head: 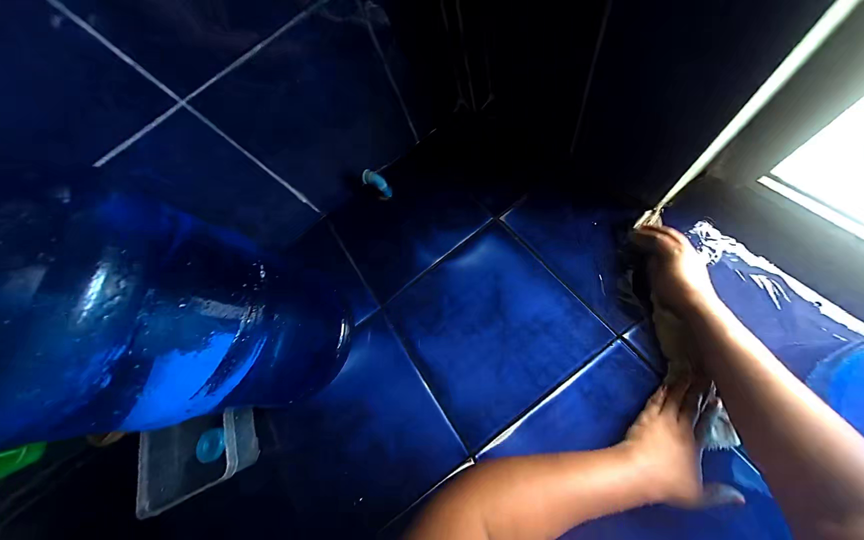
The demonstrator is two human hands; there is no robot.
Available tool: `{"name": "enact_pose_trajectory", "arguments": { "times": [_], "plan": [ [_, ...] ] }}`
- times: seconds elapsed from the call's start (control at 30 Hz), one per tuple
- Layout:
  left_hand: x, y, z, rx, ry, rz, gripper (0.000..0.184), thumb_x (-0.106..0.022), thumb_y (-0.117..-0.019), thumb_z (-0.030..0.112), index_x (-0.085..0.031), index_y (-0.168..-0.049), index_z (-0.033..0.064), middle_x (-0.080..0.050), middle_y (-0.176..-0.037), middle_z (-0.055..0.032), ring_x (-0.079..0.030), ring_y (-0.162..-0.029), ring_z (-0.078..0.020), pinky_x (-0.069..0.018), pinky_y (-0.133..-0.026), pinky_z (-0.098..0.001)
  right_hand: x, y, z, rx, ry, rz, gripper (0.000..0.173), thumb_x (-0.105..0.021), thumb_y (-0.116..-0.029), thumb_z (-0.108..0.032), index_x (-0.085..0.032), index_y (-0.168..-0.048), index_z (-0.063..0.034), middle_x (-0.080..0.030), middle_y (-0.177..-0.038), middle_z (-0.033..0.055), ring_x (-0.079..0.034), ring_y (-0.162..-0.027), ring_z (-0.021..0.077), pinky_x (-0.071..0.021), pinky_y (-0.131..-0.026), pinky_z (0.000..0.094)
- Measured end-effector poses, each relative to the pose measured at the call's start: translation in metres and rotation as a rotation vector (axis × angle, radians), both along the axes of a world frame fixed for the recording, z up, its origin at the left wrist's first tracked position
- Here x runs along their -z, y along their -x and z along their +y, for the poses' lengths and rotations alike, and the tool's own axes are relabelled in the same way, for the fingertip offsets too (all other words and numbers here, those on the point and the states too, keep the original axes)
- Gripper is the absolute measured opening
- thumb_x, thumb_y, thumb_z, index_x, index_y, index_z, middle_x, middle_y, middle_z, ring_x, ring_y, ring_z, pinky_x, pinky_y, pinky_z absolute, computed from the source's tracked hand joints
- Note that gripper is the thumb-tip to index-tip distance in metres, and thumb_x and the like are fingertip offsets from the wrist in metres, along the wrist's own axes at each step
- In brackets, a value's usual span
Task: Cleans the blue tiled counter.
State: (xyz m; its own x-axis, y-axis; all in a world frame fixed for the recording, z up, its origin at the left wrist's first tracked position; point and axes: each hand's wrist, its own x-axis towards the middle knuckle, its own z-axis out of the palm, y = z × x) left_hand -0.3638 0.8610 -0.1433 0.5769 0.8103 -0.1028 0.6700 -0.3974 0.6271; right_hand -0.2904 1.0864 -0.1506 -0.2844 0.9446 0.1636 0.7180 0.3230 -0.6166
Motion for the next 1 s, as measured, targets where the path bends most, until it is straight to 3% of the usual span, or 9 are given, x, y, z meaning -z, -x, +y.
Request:
{"name": "enact_pose_trajectory", "arguments": {
  "times": [0.13,0.23,0.3,0.37,0.43,0.5,0.67,0.77,1.0],
  "plan": [
    [0.007,0.007,-0.009,-0.139,-0.066,-0.08,0.095,-0.079,-0.0791,0.055,-0.051,-0.143,-0.0098,-0.034,-0.159,-0.0315,-0.024,-0.154,-0.0393,-0.017,-0.127,-0.0436,-0.007,0.043,0.002,-0.059,0.021,-0.008,0.038,-0.045,-0.104,-0.002,-0.064,-0.136,-0.0049,-0.057,-0.146,0.0199,-0.05,-0.139,0.0383,-0.0387,-0.115,0.0589],
    [-0.068,0.047,0.023,-0.142,0.236,0.033,0.07,-0.068,-0.0973,0.024,-0.039,-0.149,-0.0126,-0.022,-0.165,-0.0289,-0.013,-0.158,-0.0327,-0.011,-0.128,-0.0369,-0.008,0.07,0.042,-0.037,0.035,-0.013,0.038,-0.044,-0.1047,-0.005,-0.062,-0.138,-0.0059,-0.055,-0.148,0.0176,-0.049,-0.141,0.036,-0.0369,-0.115,0.0608],
    [-0.083,0.07,0.026,-0.192,0.267,0.018,0.054,-0.059,-0.1016,0.008,-0.041,-0.147,-0.015,-0.026,-0.163,-0.0293,-0.017,-0.157,-0.0333,-0.0143,-0.127,-0.0375,-0.011,0.096,0.048,-0.144,0.005,-0.018,0.038,-0.042,-0.1058,-0.006,-0.062,-0.138,-0.0061,-0.056,-0.148,0.0155,-0.05,-0.14,0.0339,-0.0374,-0.116,0.0577],
    [-0.067,0.083,0.017,-0.155,0.232,0.091,0.057,-0.06,-0.1021,0.015,-0.041,-0.148,-0.0123,-0.028,-0.163,-0.0281,-0.018,-0.157,-0.0341,-0.0137,-0.127,-0.0391,-0.011,0.129,0.026,-0.306,-0.025,-0.003,0.037,-0.042,-0.1056,-0.003,-0.066,-0.133,-0.0034,-0.059,-0.145,0.0175,-0.053,-0.138,0.0351,-0.0381,-0.116,0.0553],
    [-0.023,0.087,0.002,-0.139,0.13,0.105,0.079,-0.069,-0.0932,0.042,-0.045,-0.147,-0.0101,-0.032,-0.16,-0.03,-0.021,-0.155,-0.0382,-0.0118,-0.127,-0.0429,-0.005,0.16,-0.003,-0.434,-0.018,0.005,0.039,-0.043,-0.1018,0.003,-0.068,-0.131,-0.0045,-0.06,-0.144,0.0162,-0.054,-0.137,0.0329,-0.0391,-0.117,0.0529],
    [-0.005,0.105,-0.022,-0.131,0.086,0.124,0.092,-0.065,-0.0873,0.064,-0.05,-0.145,-0.0069,-0.033,-0.159,-0.0308,-0.022,-0.154,-0.041,-0.0103,-0.127,-0.0463,0.0,0.194,-0.04,-0.544,-0.021,0.016,0.04,-0.043,-0.0999,0.006,-0.068,-0.131,-0.0027,-0.06,-0.144,0.0165,-0.054,-0.137,0.0323,-0.0392,-0.118,0.051],
    [-0.011,0.198,-0.121,-0.066,-0.004,0.19,0.097,-0.055,-0.0945,0.066,-0.031,-0.157,-0.0043,-0.02,-0.166,-0.0274,-0.014,-0.157,-0.0364,-0.0098,-0.127,-0.0465,0.004,0.27,-0.14,-0.705,-0.029,0.026,0.043,-0.042,-0.097,0.01,-0.067,-0.13,0.0001,-0.059,-0.143,0.0203,-0.055,-0.135,0.0379,-0.0412,-0.114,0.0561],
    [0.004,0.266,-0.2,-0.148,-0.128,0.014,0.084,-0.071,-0.0911,0.05,-0.043,-0.154,0.0016,-0.034,-0.163,-0.0195,-0.025,-0.155,-0.0314,-0.0176,-0.127,-0.0457,0.002,0.316,-0.207,-0.689,0.032,0.004,0.044,-0.042,-0.0959,0.011,-0.067,-0.13,0.0004,-0.058,-0.145,0.0193,-0.053,-0.137,0.0358,-0.0404,-0.115,0.0548],
    [0.002,0.484,-0.402,-0.192,-0.02,0.05,0.058,-0.061,-0.1016,0.038,-0.05,-0.151,0.0098,-0.037,-0.164,-0.0079,-0.027,-0.155,-0.0243,-0.0159,-0.126,-0.0529,-0.002,0.42,-0.4,-0.394,0.131,-0.083,0.045,-0.04,-0.1004,0.004,-0.063,-0.138,-0.0049,-0.053,-0.151,0.0174,-0.048,-0.143,0.0316,-0.0366,-0.119,0.0482]
  ]
}}
